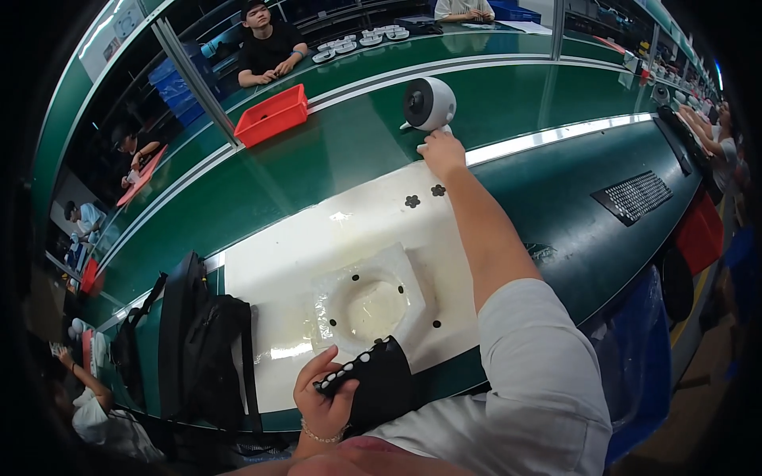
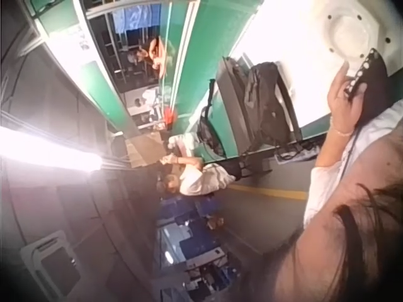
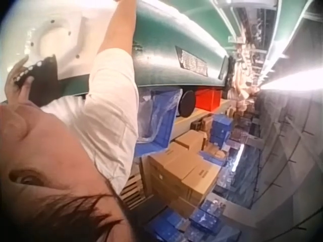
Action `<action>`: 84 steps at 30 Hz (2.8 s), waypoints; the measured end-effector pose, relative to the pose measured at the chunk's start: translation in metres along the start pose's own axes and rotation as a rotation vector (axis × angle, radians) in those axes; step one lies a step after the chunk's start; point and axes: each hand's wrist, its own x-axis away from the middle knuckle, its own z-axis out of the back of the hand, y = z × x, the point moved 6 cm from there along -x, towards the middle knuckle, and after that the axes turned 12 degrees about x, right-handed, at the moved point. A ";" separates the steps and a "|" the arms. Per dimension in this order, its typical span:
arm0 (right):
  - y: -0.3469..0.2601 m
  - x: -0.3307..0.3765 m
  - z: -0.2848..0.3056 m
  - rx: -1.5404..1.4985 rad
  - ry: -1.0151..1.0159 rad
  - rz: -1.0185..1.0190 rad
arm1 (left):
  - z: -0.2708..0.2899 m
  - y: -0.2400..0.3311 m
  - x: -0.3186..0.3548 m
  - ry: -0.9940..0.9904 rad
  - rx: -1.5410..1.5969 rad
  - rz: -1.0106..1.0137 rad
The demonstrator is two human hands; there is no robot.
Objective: Assembling a security camera by fitting the plastic housing and electronic components together.
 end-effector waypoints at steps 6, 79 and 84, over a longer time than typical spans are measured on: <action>0.008 0.009 0.000 -0.030 0.060 -0.142 | 0.001 -0.003 0.000 -0.012 0.007 0.053; 0.001 0.063 0.038 -0.416 -0.337 -0.008 | -0.004 -0.116 -0.079 -0.010 0.368 0.552; 0.002 0.062 0.040 -0.428 -0.312 -0.024 | -0.004 -0.115 -0.081 -0.024 0.349 0.540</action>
